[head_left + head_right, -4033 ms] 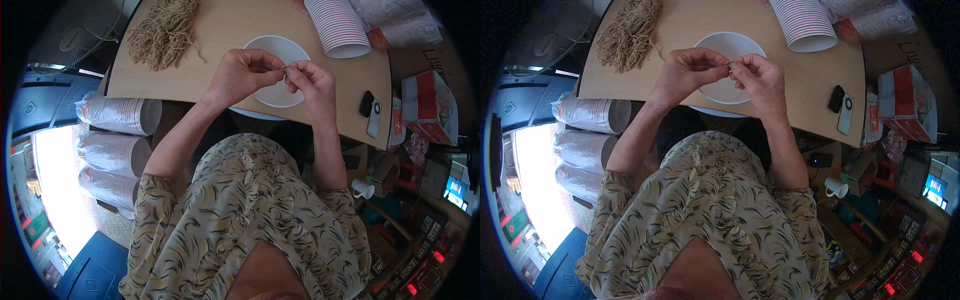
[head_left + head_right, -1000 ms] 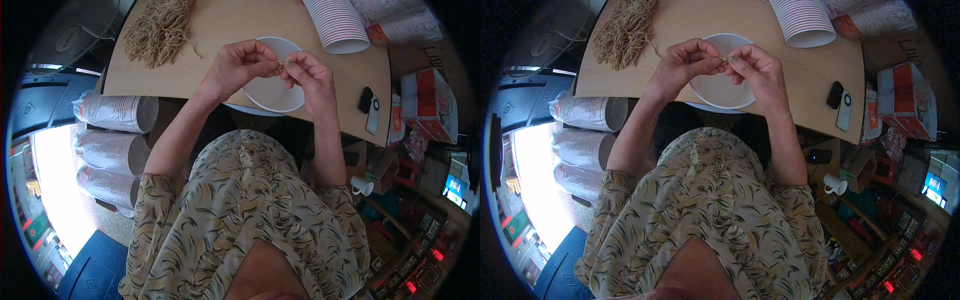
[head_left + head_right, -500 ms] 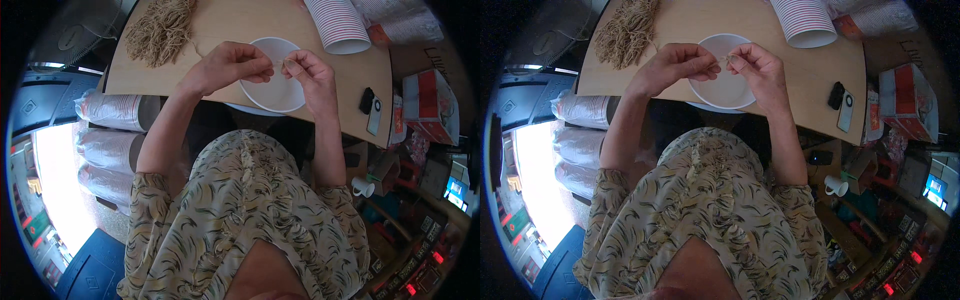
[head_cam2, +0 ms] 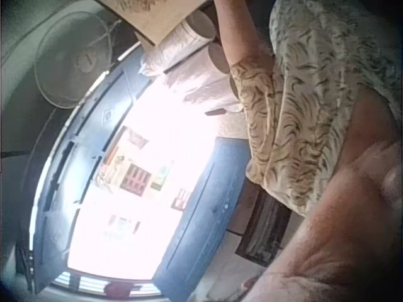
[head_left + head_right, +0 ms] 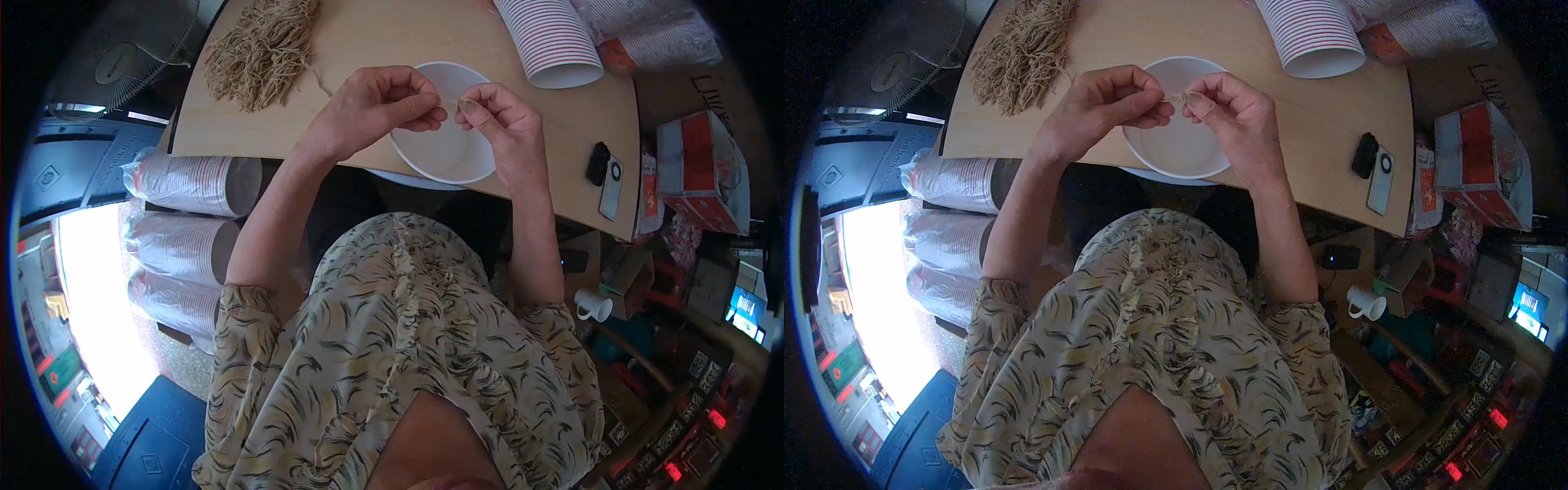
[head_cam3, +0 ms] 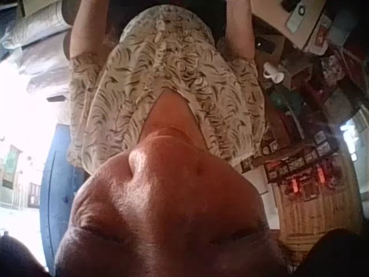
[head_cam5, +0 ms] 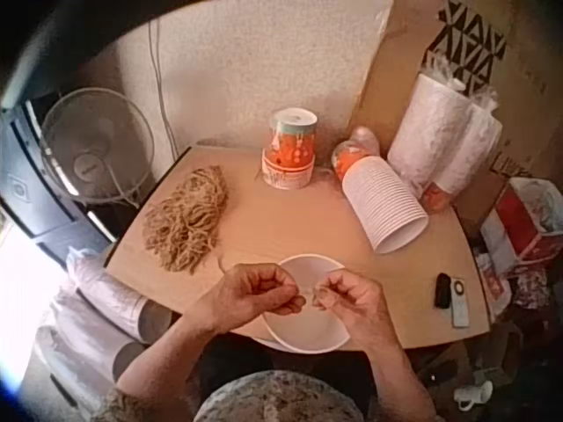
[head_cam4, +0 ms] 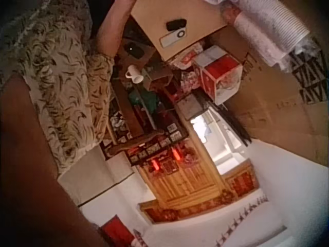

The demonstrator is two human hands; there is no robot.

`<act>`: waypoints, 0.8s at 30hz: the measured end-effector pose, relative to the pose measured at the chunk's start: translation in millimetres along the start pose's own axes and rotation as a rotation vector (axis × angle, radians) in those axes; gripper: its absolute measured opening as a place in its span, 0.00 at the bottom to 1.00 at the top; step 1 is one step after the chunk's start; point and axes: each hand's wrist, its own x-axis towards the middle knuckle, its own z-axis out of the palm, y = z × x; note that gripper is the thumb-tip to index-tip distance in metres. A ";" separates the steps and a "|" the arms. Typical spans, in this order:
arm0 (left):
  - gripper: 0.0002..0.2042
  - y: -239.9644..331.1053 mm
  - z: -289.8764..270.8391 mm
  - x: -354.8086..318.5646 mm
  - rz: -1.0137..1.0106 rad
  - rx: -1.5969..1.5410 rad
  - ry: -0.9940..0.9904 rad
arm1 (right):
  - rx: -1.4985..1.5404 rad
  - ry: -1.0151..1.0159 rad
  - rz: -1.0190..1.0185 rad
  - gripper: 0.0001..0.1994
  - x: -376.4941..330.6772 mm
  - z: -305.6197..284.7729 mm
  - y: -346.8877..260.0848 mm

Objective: Thread a thin string through the pre-drilled holes in a decorative paper bucket and knot it to create a handle.

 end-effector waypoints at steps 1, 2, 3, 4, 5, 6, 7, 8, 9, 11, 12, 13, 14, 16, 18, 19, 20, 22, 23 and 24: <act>0.10 -0.2 0.3 -0.4 0.000 0.000 0.000 | 0.010 -0.010 -0.005 0.05 0.2 0.0 1.4; 0.10 -0.3 0.8 -1.0 -0.003 0.011 -0.001 | 0.019 -0.020 -0.010 0.05 0.3 -0.1 2.5; 0.11 -0.4 1.2 -1.3 -0.005 0.023 -0.002 | 0.019 -0.020 -0.010 0.05 0.1 -0.2 3.1; 0.11 -0.9 0.7 -1.3 -0.005 0.022 -0.002 | 0.009 -0.015 -0.011 0.05 0.0 -0.3 3.5; 0.11 -1.6 -0.2 -1.1 0.010 0.047 -0.010 | -0.002 -0.010 -0.012 0.05 -0.1 -0.4 3.6; 0.12 -1.9 -0.7 -1.0 0.024 0.072 -0.018 | -0.003 -0.009 -0.012 0.05 -0.2 -0.3 2.6; 0.12 -1.8 -0.2 -1.2 0.024 0.071 -0.018 | -0.016 -0.007 0.003 0.05 -0.3 -0.1 1.0; 0.12 -1.3 0.9 -1.5 0.022 0.089 -0.003 | -0.028 -0.005 0.018 0.05 -0.6 0.0 -0.3; 0.11 -1.1 1.8 -1.7 0.020 0.106 0.013 | -0.029 -0.004 0.018 0.05 -0.9 0.4 -1.1; 0.11 -2.9 2.9 -2.8 0.020 0.090 0.013 | -0.029 0.003 0.020 0.06 -1.5 1.9 -2.0; 0.10 -3.6 3.3 -3.3 0.020 0.074 0.012 | -0.029 0.002 0.020 0.06 -1.3 1.9 -1.6; 0.10 -3.4 3.9 -3.6 0.020 0.074 0.011 | -0.021 -0.007 0.017 0.06 -1.0 1.3 -0.7; 0.10 -3.1 4.6 -4.0 0.022 0.060 -0.007 | -0.012 -0.016 0.015 0.07 -0.6 0.8 0.2; 0.10 -3.2 5.3 -3.7 0.024 0.045 -0.026 | -0.007 -0.008 0.002 0.07 -0.1 0.3 2.4; 0.09 -4.5 5.6 -3.2 0.057 0.027 -0.044 | -0.001 -0.001 -0.011 0.08 0.5 0.2 3.9; 0.09 -5.8 4.7 -2.9 0.057 0.027 -0.044 | 0.022 0.014 -0.009 0.08 0.8 0.5 4.5; 0.09 -7.4 3.0 -2.5 0.079 0.046 -0.063 | 0.045 0.028 -0.007 0.08 1.1 1.0 4.8; 0.09 -8.2 2.5 -1.9 0.101 0.065 -0.084 | 0.058 0.039 0.001 0.08 1.2 2.7 4.5; 0.08 -8.1 3.2 -1.9 0.105 0.066 -0.093 | 0.071 0.050 0.009 0.08 1.3 3.3 4.5; 0.08 -8.0 3.6 -1.6 0.110 0.067 -0.103 | 0.071 0.051 0.009 0.08 1.7 3.4 4.8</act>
